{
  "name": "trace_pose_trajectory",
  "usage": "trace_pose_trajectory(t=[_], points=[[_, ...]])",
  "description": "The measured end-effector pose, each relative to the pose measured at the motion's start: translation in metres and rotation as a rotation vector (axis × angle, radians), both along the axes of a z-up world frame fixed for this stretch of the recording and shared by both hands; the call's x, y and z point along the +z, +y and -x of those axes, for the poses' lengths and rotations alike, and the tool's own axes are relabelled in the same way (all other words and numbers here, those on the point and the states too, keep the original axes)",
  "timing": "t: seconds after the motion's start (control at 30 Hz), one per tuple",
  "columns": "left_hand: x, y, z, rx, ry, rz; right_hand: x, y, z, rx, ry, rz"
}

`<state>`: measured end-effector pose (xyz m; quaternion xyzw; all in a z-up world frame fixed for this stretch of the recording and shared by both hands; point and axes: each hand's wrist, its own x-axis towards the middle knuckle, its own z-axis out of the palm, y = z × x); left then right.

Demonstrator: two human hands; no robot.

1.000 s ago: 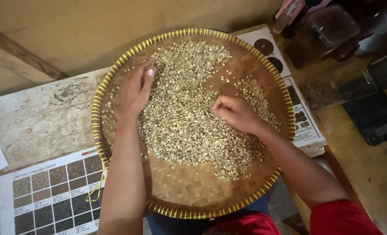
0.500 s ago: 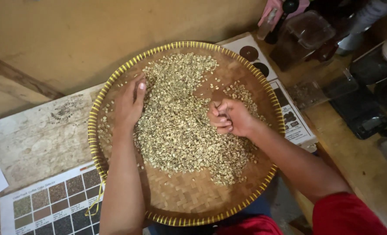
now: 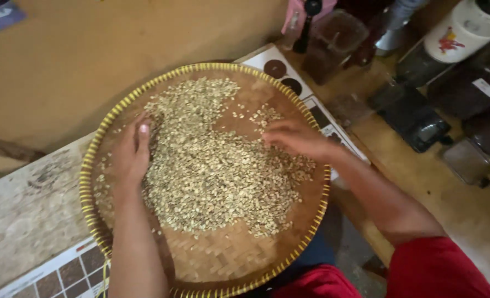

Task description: Manually sorting green coffee beans on a woven tray to remove defects

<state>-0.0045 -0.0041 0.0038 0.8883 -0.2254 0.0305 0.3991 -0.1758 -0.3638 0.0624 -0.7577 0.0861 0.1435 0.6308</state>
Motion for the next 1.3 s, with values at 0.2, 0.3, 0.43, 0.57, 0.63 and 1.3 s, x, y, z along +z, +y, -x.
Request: trace_pose_trajectory(t=[0.2, 0.3, 0.43, 0.57, 0.63, 1.3], points=[[0.005, -0.004, 0.009, 0.075, 0.063, -0.002, 0.035, -0.101, 0.019, -0.261, -0.112, 0.854], [0.015, -0.006, 0.018, 0.047, 0.037, 0.031, -0.004, -0.197, 0.017, -0.279, -0.257, 1.208], [0.005, -0.003, 0.011, 0.031, -0.008, 0.036, -0.006, -0.204, 0.019, -0.220, -0.263, 1.192], [0.006, -0.006, 0.009, 0.057, 0.045, 0.042, -0.004, -0.195, 0.024, -0.280, -0.430, 1.427], [0.005, -0.006, 0.007, 0.080, 0.097, 0.020, -0.014, -0.178, 0.020, -0.300, -0.633, 1.524], [-0.019, 0.007, -0.012, 0.082, -0.012, -0.012, -0.003, 0.028, -0.074, 0.309, -1.022, 1.309]])
